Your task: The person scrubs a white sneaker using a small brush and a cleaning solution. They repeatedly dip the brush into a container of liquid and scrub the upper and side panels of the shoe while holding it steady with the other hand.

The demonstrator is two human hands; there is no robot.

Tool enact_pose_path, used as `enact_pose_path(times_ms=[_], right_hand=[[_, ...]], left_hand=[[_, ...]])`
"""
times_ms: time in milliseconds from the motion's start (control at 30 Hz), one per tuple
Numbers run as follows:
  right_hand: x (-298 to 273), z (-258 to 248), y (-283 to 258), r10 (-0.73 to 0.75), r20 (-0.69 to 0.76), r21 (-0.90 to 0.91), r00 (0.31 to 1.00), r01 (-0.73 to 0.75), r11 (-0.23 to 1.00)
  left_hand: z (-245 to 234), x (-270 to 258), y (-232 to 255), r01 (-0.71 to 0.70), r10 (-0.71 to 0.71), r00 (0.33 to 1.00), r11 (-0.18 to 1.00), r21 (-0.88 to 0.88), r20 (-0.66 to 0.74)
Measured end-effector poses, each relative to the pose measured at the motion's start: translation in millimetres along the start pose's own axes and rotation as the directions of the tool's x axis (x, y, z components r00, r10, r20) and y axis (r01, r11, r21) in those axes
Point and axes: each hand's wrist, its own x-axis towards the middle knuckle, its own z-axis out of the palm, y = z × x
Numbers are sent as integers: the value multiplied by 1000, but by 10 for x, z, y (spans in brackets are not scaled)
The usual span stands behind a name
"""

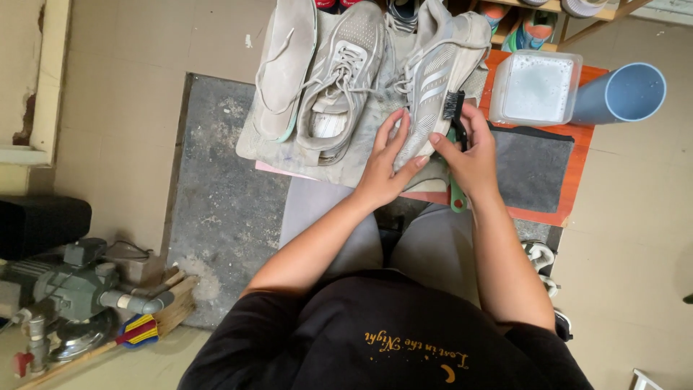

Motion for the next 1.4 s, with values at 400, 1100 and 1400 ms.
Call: enact_pose_path(times_ms=[400, 1100, 1400], right_hand=[[23, 48, 74, -33, 29, 90, 999, 30, 996], [97, 163, 215, -131, -5, 152, 991, 130, 980], [79, 85, 168, -148, -2, 149, 989, 147, 978]], left_hand=[[208, -21, -129, -209, 301, 932, 901, 379, -201], [171, 41, -391, -84, 170, 938, 957, 277, -303], [-244, 173, -77, -112, 140, 981, 973, 204, -131]])
